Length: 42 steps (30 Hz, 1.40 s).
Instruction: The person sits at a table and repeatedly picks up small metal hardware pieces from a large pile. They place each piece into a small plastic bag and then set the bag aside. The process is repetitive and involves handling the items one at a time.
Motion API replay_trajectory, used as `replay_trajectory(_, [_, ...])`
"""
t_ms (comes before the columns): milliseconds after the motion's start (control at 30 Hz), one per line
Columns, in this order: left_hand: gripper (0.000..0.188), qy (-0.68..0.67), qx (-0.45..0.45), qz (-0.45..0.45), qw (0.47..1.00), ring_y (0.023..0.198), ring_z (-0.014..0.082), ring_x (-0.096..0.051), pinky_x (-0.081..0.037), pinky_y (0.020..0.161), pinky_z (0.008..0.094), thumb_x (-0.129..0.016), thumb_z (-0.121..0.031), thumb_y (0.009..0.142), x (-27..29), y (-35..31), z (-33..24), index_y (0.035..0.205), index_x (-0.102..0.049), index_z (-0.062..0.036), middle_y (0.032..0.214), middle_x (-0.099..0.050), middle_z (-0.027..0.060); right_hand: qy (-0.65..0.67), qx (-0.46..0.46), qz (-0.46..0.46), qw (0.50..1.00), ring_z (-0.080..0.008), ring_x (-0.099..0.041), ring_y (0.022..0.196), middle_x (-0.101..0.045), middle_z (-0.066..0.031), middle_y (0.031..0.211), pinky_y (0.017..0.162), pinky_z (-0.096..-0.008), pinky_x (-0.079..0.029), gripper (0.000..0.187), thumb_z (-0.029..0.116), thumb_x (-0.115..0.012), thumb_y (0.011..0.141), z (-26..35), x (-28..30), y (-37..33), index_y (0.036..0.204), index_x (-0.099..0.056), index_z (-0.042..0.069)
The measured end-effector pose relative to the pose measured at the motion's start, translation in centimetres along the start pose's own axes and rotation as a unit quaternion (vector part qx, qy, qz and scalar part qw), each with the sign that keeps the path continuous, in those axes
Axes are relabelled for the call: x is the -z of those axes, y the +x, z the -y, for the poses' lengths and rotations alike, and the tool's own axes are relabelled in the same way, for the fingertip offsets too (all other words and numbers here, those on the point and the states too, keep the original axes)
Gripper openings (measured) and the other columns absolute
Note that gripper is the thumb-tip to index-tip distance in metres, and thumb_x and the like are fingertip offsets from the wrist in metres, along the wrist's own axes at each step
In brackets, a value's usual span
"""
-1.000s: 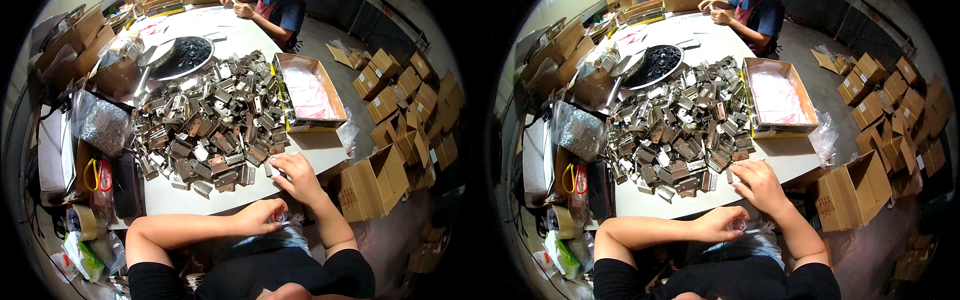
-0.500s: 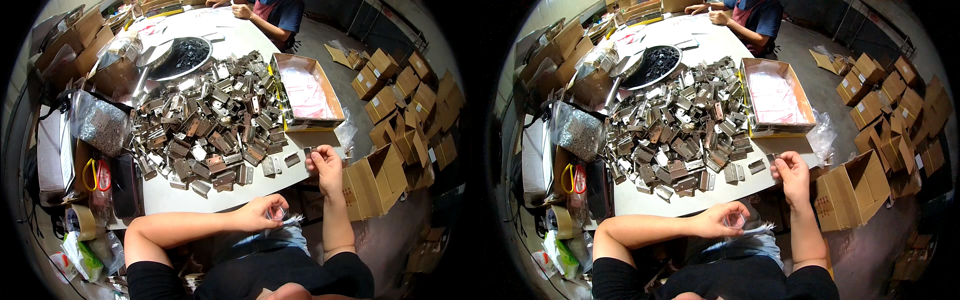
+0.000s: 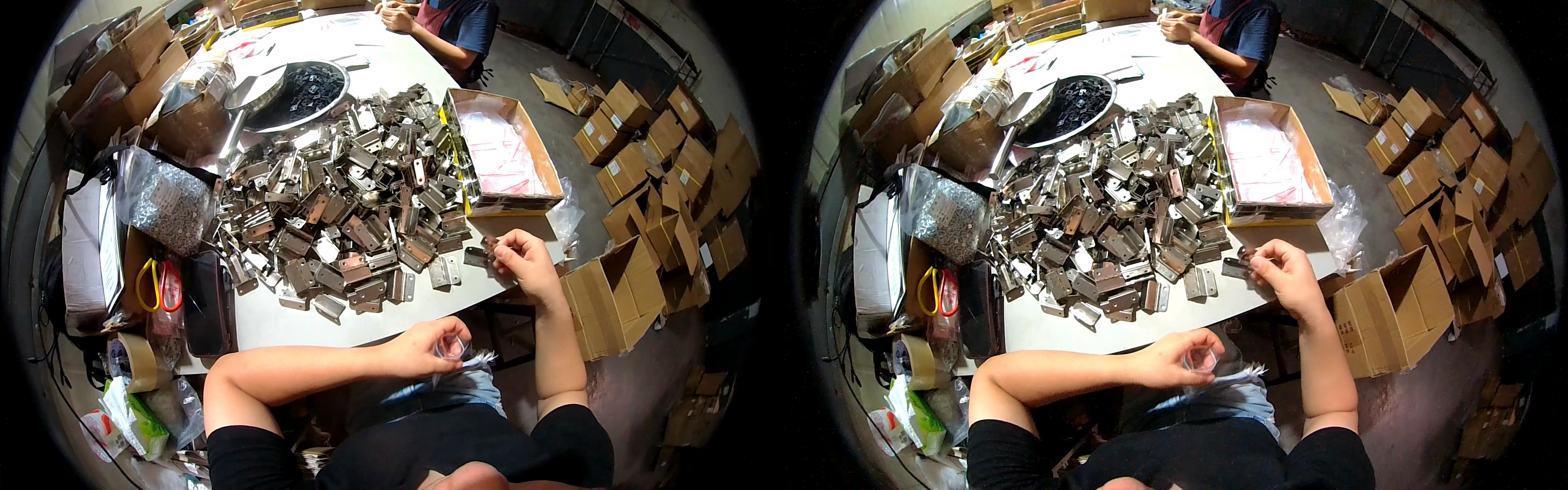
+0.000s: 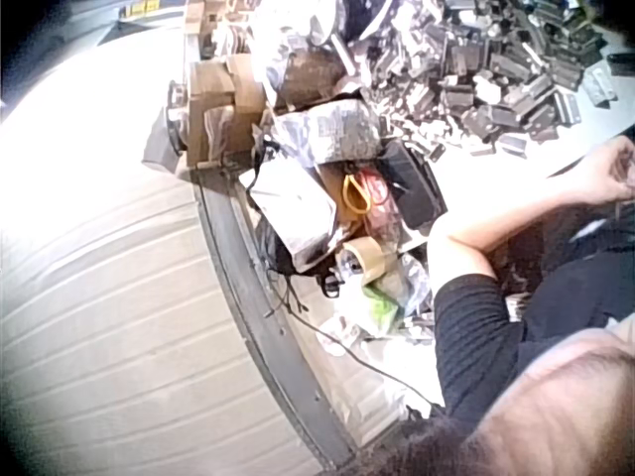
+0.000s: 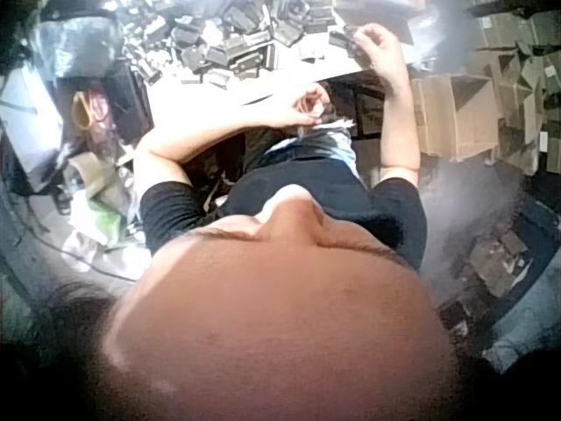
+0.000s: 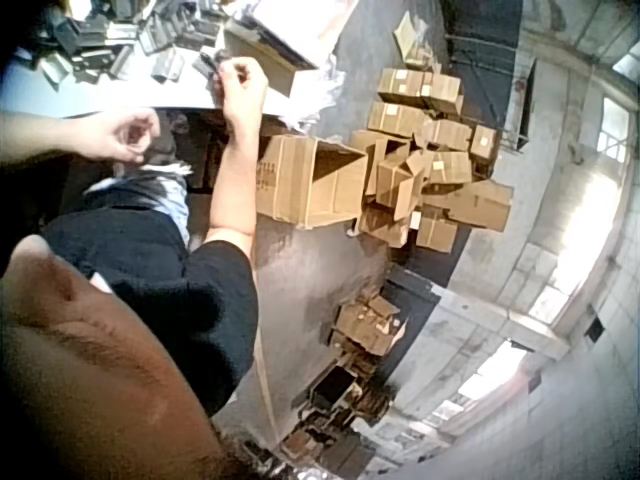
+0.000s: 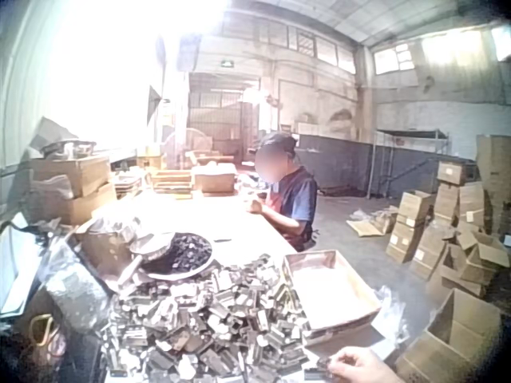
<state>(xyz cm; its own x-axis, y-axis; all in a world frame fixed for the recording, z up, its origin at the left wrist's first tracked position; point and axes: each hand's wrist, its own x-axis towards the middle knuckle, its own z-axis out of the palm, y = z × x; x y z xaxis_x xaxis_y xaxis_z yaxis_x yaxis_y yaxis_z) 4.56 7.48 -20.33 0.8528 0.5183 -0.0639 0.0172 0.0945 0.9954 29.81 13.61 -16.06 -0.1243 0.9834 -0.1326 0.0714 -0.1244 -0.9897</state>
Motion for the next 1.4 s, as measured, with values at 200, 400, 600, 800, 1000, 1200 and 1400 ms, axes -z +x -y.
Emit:
replay_trajectory(200, [0.04, 0.01, 0.007, -0.006, 1.0, 0.083, 0.0075, -0.053, -0.046, 0.075, 0.025, -0.077, -0.014, 0.083, 0.1, 0.0, -0.1, 0.115, -0.053, -0.0075, 0.089, -0.056, -0.0024, 0.02, 0.021, -0.029, 0.999, -0.0075, -0.061, 0.074, -0.065, -0.0023, 0.083, 0.067, -0.0214, -0.05, 0.015, 0.013, -0.063, 0.095, 0.3, -0.4, -0.7, 0.099, -0.064, 0.0])
replay_trajectory(400, [0.04, 0.012, -0.001, -0.005, 1.0, 0.084, 0.008, -0.054, -0.047, 0.075, 0.0257, -0.077, -0.015, 0.083, 0.2, 0.1, 0.0, 0.115, -0.053, -0.0075, 0.089, -0.056, -0.0026, 0.125, -0.012, -0.034, 0.992, -0.0095, -0.064, 0.075, -0.069, -0.0062, 0.09, 0.068, -0.0222, -0.052, 0.019, 0.017, -0.065, 0.094, 0.1, -0.4, -0.8, 0.095, -0.068, -0.002])
replay_trajectory(600, [0.04, 0.028, 0.01, -0.003, 1.0, 0.084, 0.0088, -0.054, -0.047, 0.076, 0.0261, -0.077, -0.016, 0.083, 0.3, 0.0, -0.4, 0.115, -0.054, -0.0075, 0.089, -0.057, -0.0019, 0.157, -0.004, -0.042, 0.987, -0.0115, -0.065, 0.073, -0.07, -0.0084, 0.093, 0.066, -0.0235, -0.052, 0.021, 0.019, -0.068, 0.092, -0.5, -0.4, -1.0, 0.093, -0.071, -0.002])
replay_trajectory(800, [0.041, 0.016, 0.01, -0.001, 1.0, 0.084, 0.0093, -0.055, -0.048, 0.076, 0.0262, -0.077, -0.017, 0.083, 0.2, -0.1, -0.4, 0.115, -0.054, -0.0071, 0.09, -0.058, -0.001, 0.054, 0.06, -0.037, 0.996, -0.0123, -0.063, 0.089, -0.066, -0.0083, 0.102, 0.073, -0.0227, -0.051, 0.017, 0.003, -0.071, 0.084, -1.5, -0.3, -0.7, 0.1, -0.071, -0.004])
replay_trajectory(1000, [0.04, 0.014, 0.013, 0.0, 1.0, 0.084, 0.008, -0.055, -0.047, 0.075, 0.0255, -0.076, -0.017, 0.084, 0.2, 0.0, -0.3, 0.116, -0.054, -0.0076, 0.09, -0.057, -0.0017, -0.064, 0.146, -0.11, 0.981, -0.0129, -0.062, 0.09, -0.063, -0.0077, 0.107, 0.077, -0.0247, -0.052, 0.025, -0.006, -0.073, 0.076, -1.2, -2.5, -0.8, 0.101, -0.071, -0.004])
replay_trajectory(1200, [0.039, 0.014, 0.008, 0.002, 1.0, 0.083, 0.0074, -0.054, -0.047, 0.074, 0.0249, -0.075, -0.015, 0.084, 0.2, 0.0, -0.1, 0.115, -0.054, -0.0077, 0.089, -0.057, -0.0024, -0.31, 0.251, -0.16, 0.903, -0.0195, -0.066, 0.083, -0.068, -0.0125, 0.094, 0.072, -0.0275, -0.052, 0.021, -0.004, -0.073, 0.075, -0.8, -3.0, -1.4, 0.096, -0.072, 0.001])
replay_trajectory(1400, [0.039, 0.014, 0.007, 0.0, 1.0, 0.082, 0.0071, -0.054, -0.047, 0.075, 0.0247, -0.076, -0.015, 0.084, 0.2, 0.0, -0.1, 0.115, -0.054, -0.0074, 0.088, -0.057, -0.0027, -0.385, 0.355, -0.057, 0.85, -0.0289, -0.061, 0.097, -0.069, -0.01, 0.102, 0.089, -0.0394, -0.047, 0.024, 0.0, -0.07, 0.071, -0.4, -1.7, -0.2, 0.095, -0.073, 0.006])
